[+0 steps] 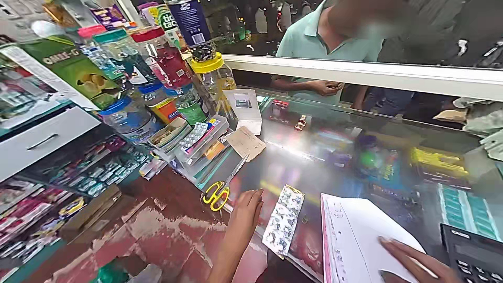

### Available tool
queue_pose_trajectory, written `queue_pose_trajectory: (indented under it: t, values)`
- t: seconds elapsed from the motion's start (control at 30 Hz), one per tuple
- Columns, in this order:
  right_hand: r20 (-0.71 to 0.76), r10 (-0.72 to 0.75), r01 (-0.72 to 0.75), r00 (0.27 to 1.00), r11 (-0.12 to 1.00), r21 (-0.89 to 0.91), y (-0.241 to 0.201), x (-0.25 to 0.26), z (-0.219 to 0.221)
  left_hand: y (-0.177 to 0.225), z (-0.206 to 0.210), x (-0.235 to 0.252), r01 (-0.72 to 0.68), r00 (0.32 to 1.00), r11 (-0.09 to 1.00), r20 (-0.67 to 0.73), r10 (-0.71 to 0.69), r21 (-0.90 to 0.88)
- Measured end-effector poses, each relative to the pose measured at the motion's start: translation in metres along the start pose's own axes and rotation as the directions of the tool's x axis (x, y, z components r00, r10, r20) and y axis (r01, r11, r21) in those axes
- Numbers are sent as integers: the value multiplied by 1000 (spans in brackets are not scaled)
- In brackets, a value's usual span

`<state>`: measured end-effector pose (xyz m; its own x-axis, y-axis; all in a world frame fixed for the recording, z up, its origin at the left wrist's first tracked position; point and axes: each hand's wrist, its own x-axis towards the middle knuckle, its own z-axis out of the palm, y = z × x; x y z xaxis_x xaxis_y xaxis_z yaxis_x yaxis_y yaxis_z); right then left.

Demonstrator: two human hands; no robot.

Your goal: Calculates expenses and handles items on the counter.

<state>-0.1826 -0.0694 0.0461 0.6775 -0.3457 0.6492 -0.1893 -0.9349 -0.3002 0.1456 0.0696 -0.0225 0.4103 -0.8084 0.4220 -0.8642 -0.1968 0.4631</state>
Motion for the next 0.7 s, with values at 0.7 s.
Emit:
queue_pose_trajectory:
  t: [0.7]
  values:
    - [381,82,-96,921,995,18,-12,59,56,-15,-12,14,-165,985,986,-52,166,11]
